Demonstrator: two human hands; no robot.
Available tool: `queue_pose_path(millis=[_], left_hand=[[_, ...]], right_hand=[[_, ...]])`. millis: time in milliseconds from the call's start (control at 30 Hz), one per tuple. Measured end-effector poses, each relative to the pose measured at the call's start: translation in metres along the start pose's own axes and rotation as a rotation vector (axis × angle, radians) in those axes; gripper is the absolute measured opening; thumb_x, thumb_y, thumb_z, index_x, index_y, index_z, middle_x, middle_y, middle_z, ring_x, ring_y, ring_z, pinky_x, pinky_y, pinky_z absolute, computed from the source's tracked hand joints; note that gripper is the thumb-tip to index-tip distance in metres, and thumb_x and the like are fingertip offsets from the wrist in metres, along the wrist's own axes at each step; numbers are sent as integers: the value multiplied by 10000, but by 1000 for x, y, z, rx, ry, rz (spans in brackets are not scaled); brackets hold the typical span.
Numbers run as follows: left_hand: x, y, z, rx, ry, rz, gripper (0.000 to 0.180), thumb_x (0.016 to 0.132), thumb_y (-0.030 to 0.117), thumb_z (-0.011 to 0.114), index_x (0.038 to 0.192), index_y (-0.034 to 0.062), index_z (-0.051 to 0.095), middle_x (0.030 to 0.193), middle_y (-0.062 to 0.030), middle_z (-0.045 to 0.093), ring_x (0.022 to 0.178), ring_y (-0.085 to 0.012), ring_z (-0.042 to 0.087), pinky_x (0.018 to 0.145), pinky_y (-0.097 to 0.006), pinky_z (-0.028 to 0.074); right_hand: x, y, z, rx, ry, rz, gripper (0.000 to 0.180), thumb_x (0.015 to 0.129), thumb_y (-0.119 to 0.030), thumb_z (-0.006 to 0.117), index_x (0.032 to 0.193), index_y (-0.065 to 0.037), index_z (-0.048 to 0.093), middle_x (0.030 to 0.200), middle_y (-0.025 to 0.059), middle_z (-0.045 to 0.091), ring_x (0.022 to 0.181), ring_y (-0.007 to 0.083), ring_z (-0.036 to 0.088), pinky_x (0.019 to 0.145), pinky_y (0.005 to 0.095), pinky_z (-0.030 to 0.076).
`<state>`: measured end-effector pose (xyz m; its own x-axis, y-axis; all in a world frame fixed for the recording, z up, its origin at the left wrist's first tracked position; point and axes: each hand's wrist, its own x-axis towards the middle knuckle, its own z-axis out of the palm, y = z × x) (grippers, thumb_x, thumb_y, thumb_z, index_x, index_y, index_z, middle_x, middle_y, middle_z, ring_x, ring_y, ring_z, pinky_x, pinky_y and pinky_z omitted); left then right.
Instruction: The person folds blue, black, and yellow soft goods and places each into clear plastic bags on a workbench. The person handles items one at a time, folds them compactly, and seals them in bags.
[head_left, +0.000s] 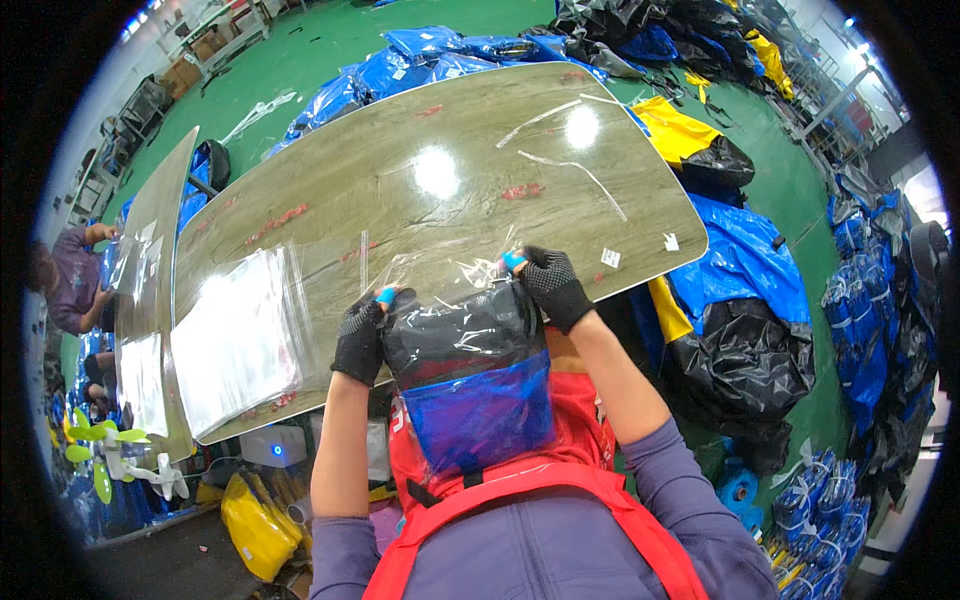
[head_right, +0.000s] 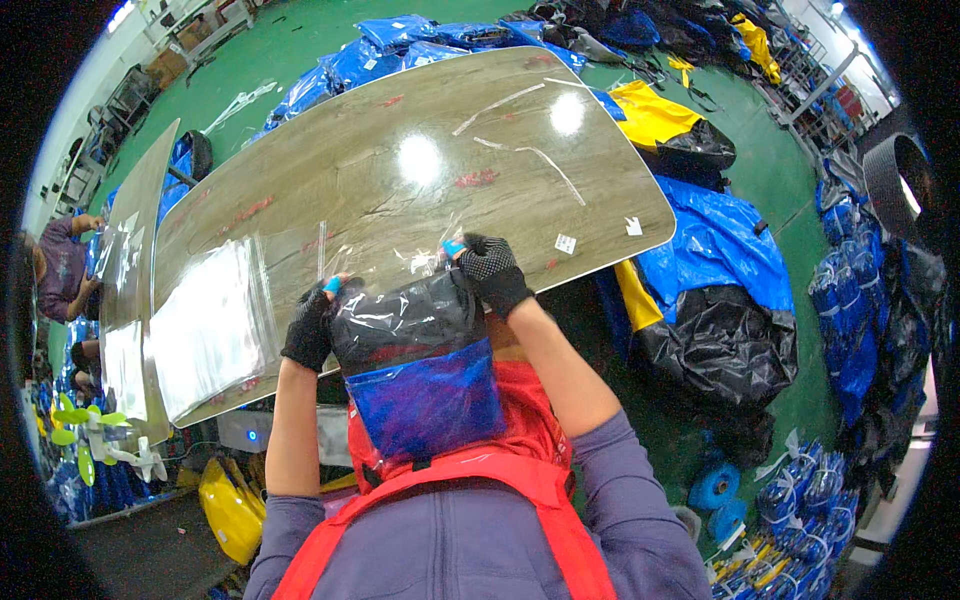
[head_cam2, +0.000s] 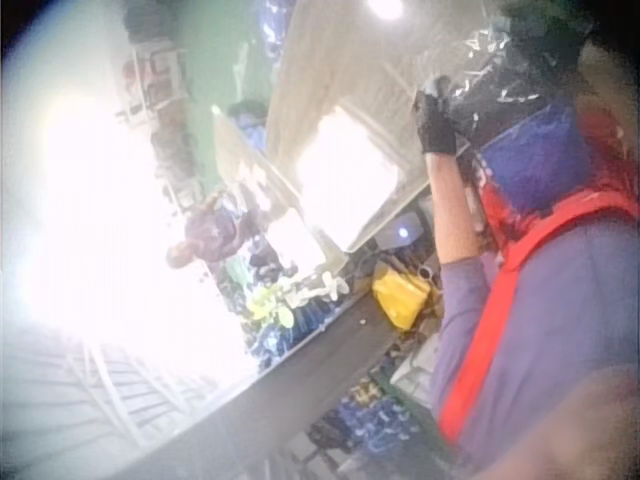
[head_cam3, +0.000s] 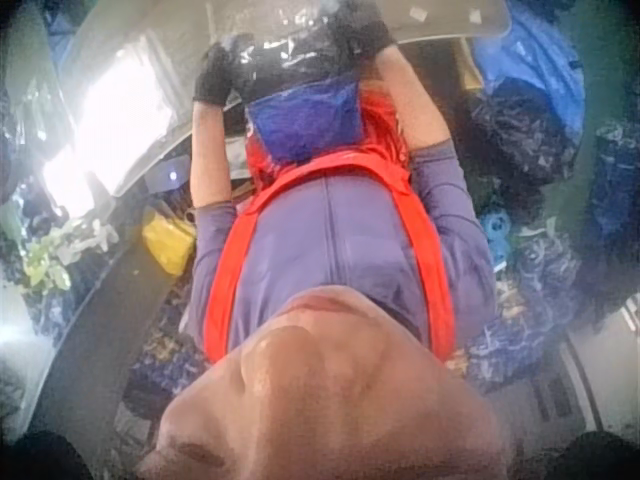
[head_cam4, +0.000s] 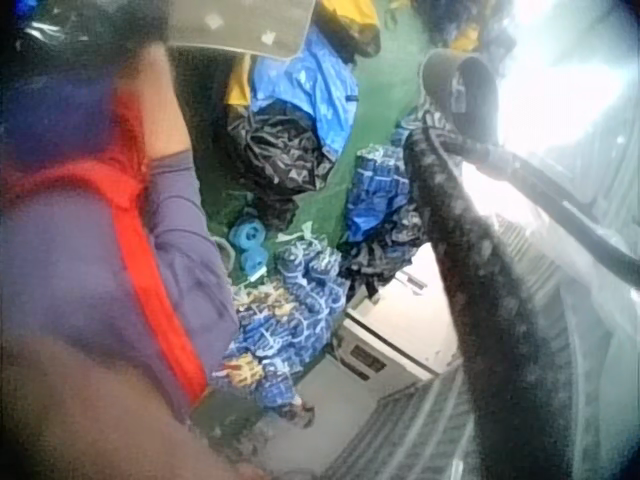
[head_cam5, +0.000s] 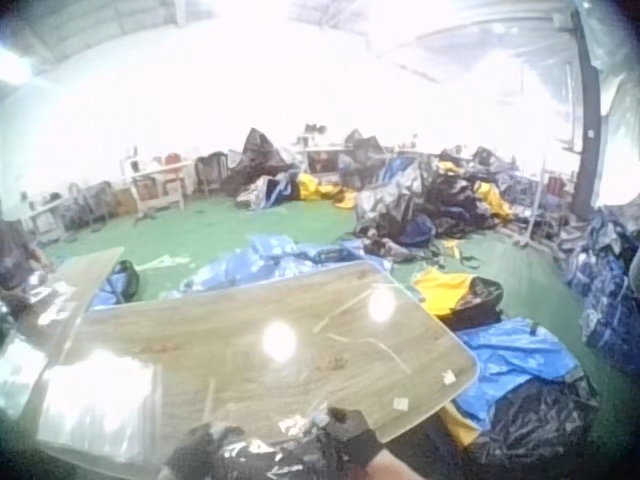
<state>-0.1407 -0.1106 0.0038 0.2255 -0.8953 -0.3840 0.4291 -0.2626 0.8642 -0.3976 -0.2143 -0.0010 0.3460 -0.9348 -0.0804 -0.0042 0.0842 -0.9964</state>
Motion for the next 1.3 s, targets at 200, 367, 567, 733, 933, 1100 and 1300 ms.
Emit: queue_pose_path(millis=[200,367,567,733,933,1100,1300], left_hand=[[16,9,-17,-118,-122,299,405,954,289,530,1258,22,535,1168,-163,626,997,-270,640,860,-378,528],[34,33,-30,-246,-157,188,467,956,383,535,1243,15,521,1159,-171,622,1013,-289,633,880,-416,519],[23,41,-19,-72,-129,177,389,966,269,539,1200,-40,573,1111,-179,645,995,-281,655,885,-397,536],[8,49,-11,18,-200,172,390,960,253,559,1203,-52,578,1072,-155,666,945,-245,670,879,-365,536],[1,56,-17,179,-344,242,380,954,216,570,1227,-48,569,1063,-140,674,965,-215,665,877,-340,530],[4,61,-28,75,-85,101,455,951,327,546,1203,-52,566,1060,-162,665,1004,-252,652,846,-365,539],[3,75,-42,401,-86,38,386,986,358,482,1155,42,627,1019,-99,701,566,-58,536,500,-222,418]], right_hand=[[6,-10,9,-96,31,-340,310,905,-246,662,1107,-14,627,796,40,669,711,95,603,659,245,476],[28,-21,-10,224,9,147,264,914,-226,636,1049,0,650,957,67,666,945,151,637,806,278,510],[35,-73,36,-769,137,-821,389,703,-53,654,1091,-75,629,1000,151,645,927,332,610,840,401,485],[66,-81,96,-950,-392,-987,228,708,-154,661,930,-103,662,845,118,628,845,322,614,725,428,515],[100,-94,76,-1184,-443,-805,208,758,-240,625,880,-75,656,840,135,653,815,308,640,682,407,530],[134,-151,-81,-924,293,-267,295,945,-264,473,1077,-26,587,1035,139,660,859,242,631,785,373,491],[77,-31,-71,-104,-279,167,380,923,-273,584,1241,-66,569,1084,79,658,648,123,577,563,264,452]])
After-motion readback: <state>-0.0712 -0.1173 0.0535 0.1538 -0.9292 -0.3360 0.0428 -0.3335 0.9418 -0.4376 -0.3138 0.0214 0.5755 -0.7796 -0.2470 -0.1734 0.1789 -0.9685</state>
